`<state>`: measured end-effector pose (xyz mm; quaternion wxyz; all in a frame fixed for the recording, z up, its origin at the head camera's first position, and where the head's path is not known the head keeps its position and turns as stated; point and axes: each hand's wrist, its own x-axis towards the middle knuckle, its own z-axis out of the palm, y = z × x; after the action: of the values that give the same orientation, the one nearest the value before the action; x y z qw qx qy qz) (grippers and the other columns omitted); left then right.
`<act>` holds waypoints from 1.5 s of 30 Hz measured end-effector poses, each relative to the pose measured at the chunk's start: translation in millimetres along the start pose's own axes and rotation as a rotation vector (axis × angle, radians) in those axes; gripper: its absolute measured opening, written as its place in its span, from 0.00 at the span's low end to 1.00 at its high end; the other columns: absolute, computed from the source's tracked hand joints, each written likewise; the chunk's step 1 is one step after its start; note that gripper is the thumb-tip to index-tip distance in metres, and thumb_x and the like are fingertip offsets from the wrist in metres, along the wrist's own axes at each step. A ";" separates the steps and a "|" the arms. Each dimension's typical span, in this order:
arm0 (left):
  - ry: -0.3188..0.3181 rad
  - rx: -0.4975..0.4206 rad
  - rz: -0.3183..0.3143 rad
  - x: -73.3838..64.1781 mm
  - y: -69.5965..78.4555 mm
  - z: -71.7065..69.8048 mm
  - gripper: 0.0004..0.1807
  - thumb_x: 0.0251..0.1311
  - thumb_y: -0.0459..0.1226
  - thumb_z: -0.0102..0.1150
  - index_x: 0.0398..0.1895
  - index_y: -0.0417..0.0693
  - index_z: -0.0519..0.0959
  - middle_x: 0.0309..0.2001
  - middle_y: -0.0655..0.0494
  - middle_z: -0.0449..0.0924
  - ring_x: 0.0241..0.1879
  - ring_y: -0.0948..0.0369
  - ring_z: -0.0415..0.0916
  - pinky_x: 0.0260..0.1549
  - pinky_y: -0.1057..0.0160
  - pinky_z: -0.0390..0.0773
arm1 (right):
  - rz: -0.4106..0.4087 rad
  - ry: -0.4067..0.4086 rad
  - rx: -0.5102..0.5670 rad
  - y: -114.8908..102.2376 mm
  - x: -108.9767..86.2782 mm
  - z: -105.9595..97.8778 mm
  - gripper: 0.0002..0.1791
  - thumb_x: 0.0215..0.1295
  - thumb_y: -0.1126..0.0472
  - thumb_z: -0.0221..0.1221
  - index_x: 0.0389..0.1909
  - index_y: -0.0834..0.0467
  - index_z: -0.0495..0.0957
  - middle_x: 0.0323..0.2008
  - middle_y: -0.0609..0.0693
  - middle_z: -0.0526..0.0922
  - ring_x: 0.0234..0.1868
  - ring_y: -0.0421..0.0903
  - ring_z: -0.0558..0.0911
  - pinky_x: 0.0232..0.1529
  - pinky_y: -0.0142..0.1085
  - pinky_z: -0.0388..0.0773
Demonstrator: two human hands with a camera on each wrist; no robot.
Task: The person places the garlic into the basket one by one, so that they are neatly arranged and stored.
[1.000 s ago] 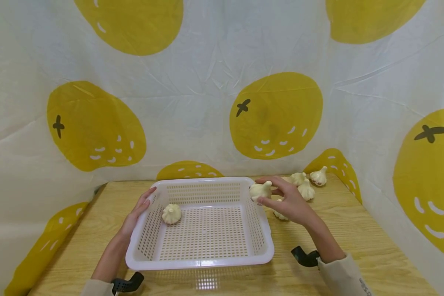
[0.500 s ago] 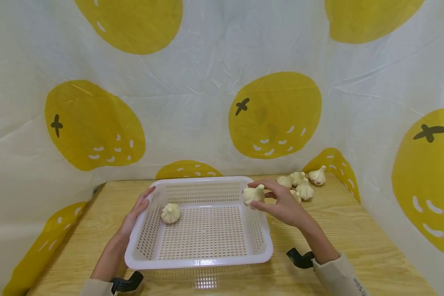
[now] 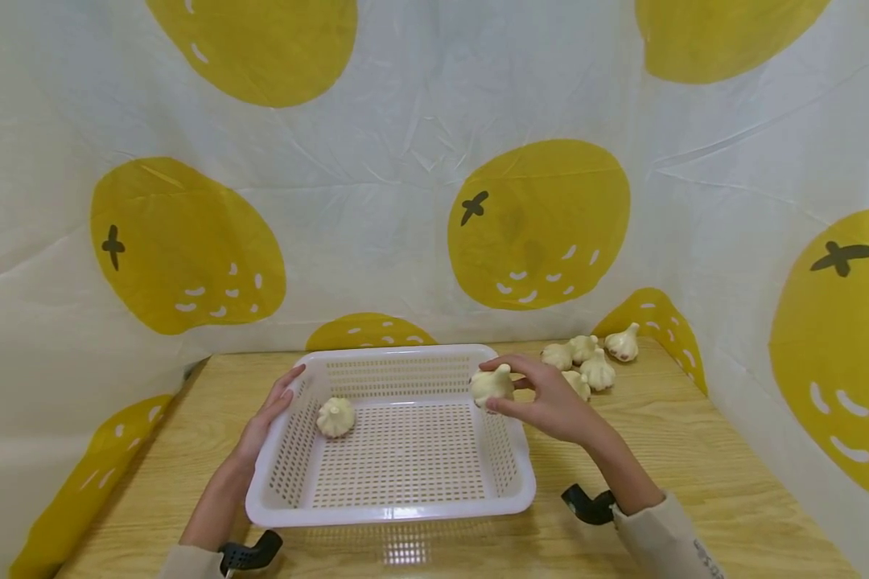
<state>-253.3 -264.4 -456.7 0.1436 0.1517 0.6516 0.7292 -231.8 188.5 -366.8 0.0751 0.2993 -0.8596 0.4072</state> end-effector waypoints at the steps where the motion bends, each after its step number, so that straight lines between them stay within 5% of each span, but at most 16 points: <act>1: 0.001 0.000 -0.001 -0.1 -0.1 -0.2 0.31 0.84 0.52 0.22 0.84 0.67 0.33 0.85 0.49 0.29 0.78 0.60 0.47 0.64 0.63 0.68 | -0.003 -0.003 -0.008 -0.6 0.5 -0.6 0.23 0.65 0.56 0.71 0.60 0.51 0.81 0.61 0.48 0.84 0.62 0.49 0.80 0.55 0.45 0.82; 14: -0.026 -0.006 0.034 -0.6 -2.3 -2.6 0.30 0.84 0.51 0.22 0.84 0.67 0.34 0.83 0.52 0.33 0.75 0.69 0.53 0.64 0.64 0.69 | -0.024 -0.070 -0.054 -11.6 12.2 -5.8 0.24 0.65 0.52 0.71 0.61 0.51 0.80 0.61 0.47 0.83 0.62 0.50 0.80 0.56 0.48 0.82; 28: 0.002 -0.008 0.016 1.0 -1.9 -1.0 0.30 0.84 0.51 0.23 0.84 0.66 0.34 0.84 0.48 0.32 0.76 0.63 0.51 0.65 0.61 0.67 | -0.041 -0.127 -0.100 -29.1 34.9 -4.6 0.27 0.63 0.51 0.72 0.62 0.51 0.80 0.60 0.44 0.83 0.58 0.44 0.80 0.57 0.45 0.82; 45: -0.005 -0.017 0.030 2.2 -3.6 -2.1 0.31 0.84 0.51 0.23 0.84 0.64 0.34 0.84 0.48 0.30 0.77 0.64 0.50 0.64 0.65 0.68 | -0.097 -0.214 -0.031 -43.1 65.6 7.9 0.22 0.66 0.55 0.71 0.59 0.56 0.81 0.57 0.49 0.83 0.55 0.46 0.80 0.55 0.42 0.83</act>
<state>-256.1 -265.0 -460.4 0.1354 0.1619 0.6427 0.7365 -259.2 131.8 -319.3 0.0069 0.3809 -0.8535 0.3554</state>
